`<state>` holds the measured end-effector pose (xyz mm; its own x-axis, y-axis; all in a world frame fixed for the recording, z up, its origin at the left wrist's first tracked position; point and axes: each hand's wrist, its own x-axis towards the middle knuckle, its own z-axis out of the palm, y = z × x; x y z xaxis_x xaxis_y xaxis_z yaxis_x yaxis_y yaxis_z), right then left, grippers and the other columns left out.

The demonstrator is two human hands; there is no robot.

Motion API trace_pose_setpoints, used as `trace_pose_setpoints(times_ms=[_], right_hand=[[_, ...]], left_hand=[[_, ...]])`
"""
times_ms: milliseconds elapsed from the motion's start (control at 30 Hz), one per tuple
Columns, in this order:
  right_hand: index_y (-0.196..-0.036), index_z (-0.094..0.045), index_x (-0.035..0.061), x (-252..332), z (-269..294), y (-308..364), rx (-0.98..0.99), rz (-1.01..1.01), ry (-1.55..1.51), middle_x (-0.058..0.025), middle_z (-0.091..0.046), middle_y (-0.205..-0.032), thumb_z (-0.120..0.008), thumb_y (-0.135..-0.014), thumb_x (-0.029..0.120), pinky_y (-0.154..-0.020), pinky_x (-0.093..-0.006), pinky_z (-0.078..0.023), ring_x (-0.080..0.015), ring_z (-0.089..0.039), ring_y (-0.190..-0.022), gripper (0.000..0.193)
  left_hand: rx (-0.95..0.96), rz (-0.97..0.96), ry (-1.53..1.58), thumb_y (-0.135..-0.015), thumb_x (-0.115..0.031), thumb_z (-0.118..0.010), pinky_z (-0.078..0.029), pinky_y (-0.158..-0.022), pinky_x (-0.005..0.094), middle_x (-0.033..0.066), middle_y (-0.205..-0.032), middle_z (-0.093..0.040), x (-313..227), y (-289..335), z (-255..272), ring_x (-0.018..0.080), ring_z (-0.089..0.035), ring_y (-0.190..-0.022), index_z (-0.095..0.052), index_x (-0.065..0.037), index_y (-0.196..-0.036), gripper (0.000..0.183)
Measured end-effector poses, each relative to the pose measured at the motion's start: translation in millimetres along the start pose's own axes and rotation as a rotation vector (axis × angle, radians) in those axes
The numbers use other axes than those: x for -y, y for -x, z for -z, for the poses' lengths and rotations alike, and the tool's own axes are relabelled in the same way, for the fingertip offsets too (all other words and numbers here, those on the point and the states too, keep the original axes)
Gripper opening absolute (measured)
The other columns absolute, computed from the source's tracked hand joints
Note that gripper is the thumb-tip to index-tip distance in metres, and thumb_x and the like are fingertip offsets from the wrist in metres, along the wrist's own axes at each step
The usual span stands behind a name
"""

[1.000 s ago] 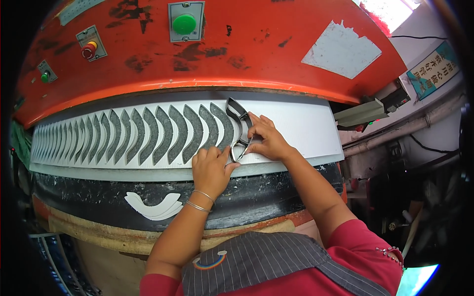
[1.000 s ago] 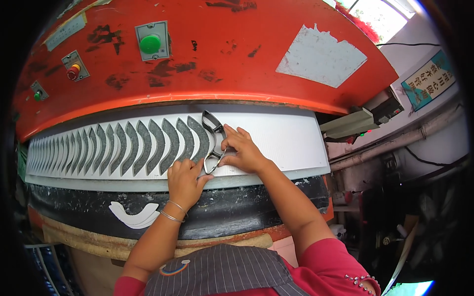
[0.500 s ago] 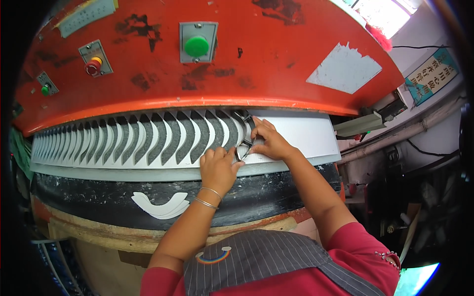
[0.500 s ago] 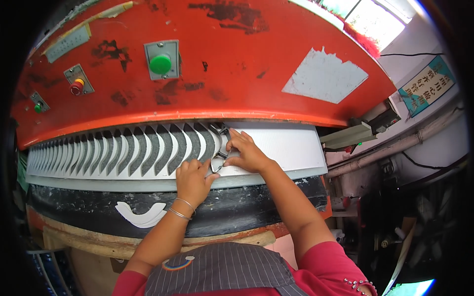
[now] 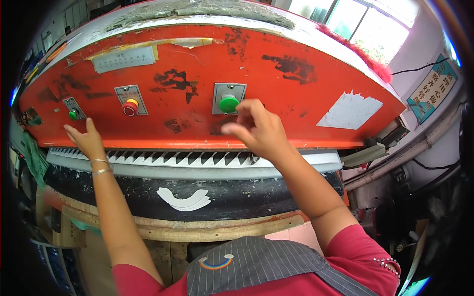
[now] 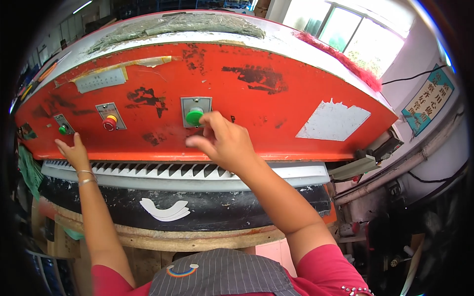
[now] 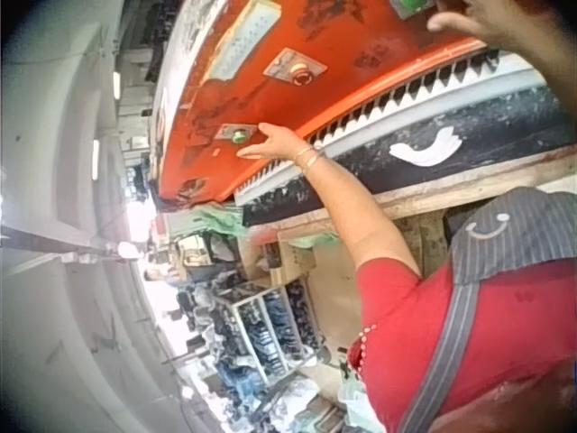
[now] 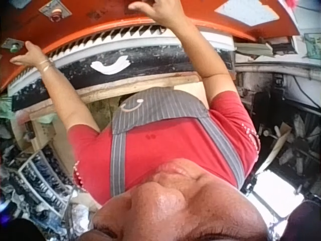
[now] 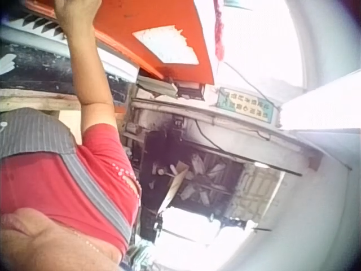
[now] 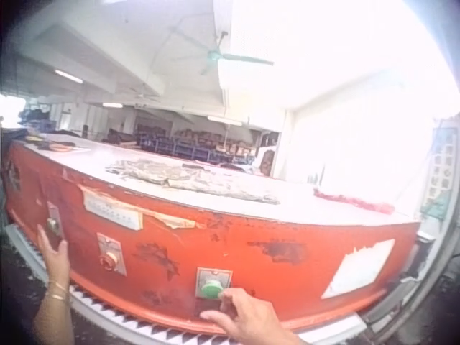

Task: Operating a die cutting machine to cut out shoe components from material sheets.

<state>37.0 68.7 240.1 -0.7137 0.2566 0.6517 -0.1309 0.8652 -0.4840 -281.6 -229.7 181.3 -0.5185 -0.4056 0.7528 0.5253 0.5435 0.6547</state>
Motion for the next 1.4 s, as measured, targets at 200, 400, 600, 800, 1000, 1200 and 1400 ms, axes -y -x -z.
trace_pose_setpoints(times_ms=[200,400,600,800,1000,1200,1400], right_hand=[[-0.089,-0.05,0.0083,21.2,8.1,16.0,-0.129,0.055,0.163,-0.0087,-0.062,-0.07,-0.072,-0.078,0.03,-0.051,-0.039,-0.048,-0.0293,-0.063,-0.06,0.032],[-0.092,-0.057,0.0069,18.3,23.1,113.3,0.531,-0.147,0.111,-0.0109,-0.064,-0.081,-0.072,-0.077,0.04,-0.065,-0.0383,-0.05,-0.0299,-0.064,-0.073,0.04],[-0.108,-0.059,0.001,20.8,26.5,211.0,0.81,-0.144,0.127,-0.0153,-0.059,-0.1,-0.075,-0.069,0.035,-0.085,-0.0418,-0.046,-0.0334,-0.055,-0.099,0.054],[-0.097,-0.058,0.0024,15.2,-0.5,239.1,0.517,-0.176,0.277,-0.0129,-0.056,-0.093,-0.079,-0.06,0.016,-0.081,-0.0393,-0.045,-0.0307,-0.053,-0.093,0.044],[-0.1,-0.059,0.002,2.2,-11.0,262.6,0.587,-0.123,0.237,-0.0125,-0.057,-0.093,-0.079,-0.062,0.02,-0.081,-0.0386,-0.046,-0.0307,-0.054,-0.092,0.047],[-0.111,-0.06,0.0036,-13.0,46.8,230.4,1.049,-0.063,-0.182,-0.0167,-0.062,-0.107,-0.068,-0.075,0.017,-0.089,-0.0401,-0.046,-0.0326,-0.058,-0.1,0.039],[-0.097,-0.061,0.0027,-72.2,9.8,166.1,0.484,0.374,0.42,-0.0133,-0.061,-0.101,-0.057,-0.075,0.009,-0.089,-0.0383,-0.045,-0.0296,-0.057,-0.099,0.023]], left_hand=[[0.537,0.296,0.207,-0.086,-0.007,-0.05,-0.029,-0.109,0.0363,0.017,-0.148,-0.031,-14.0,-26.4,84.2,0.0316,-0.036,-0.133,-0.024,-0.004,-0.146,0.066],[0.874,-0.145,0.136,-0.082,-0.007,-0.057,-0.05,-0.081,0.0346,0.0152,-0.103,-0.065,-70.2,127.2,153.0,0.0226,-0.063,-0.091,-0.064,-0.004,-0.109,0.028],[1.415,-0.309,0.278,-0.08,-0.021,-0.063,-0.049,-0.079,0.0381,0.012,-0.092,-0.066,-162.5,249.3,204.2,0.0301,-0.061,-0.089,-0.069,-0.006,-0.094,0.021],[1.294,-0.35,0.186,-0.078,-0.019,-0.064,-0.047,-0.071,0.042,0.01,-0.081,-0.059,-163.0,277.3,191.9,0.0317,-0.056,-0.08,-0.066,-0.007,-0.083,0.014],[1.317,-0.319,0.204,-0.077,-0.021,-0.065,-0.047,-0.071,0.0414,0.0116,-0.078,-0.06,-143.7,294.8,191.3,0.0319,-0.056,-0.078,-0.069,-0.006,-0.076,0.015],[1.565,-0.357,0.225,-0.077,-0.025,-0.067,-0.045,-0.081,0.0393,0.0094,-0.087,-0.064,-173.2,286.4,206.8,0.0291,-0.058,-0.088,-0.07,-0.009,-0.082,0.017],[1.28,-0.612,0.208,-0.077,-0.022,-0.067,-0.034,-0.103,0.0449,0.0128,-0.121,-0.056,-208.5,319.7,163.2,0.0297,-0.048,-0.119,-0.058,-0.003,-0.115,0.044]])
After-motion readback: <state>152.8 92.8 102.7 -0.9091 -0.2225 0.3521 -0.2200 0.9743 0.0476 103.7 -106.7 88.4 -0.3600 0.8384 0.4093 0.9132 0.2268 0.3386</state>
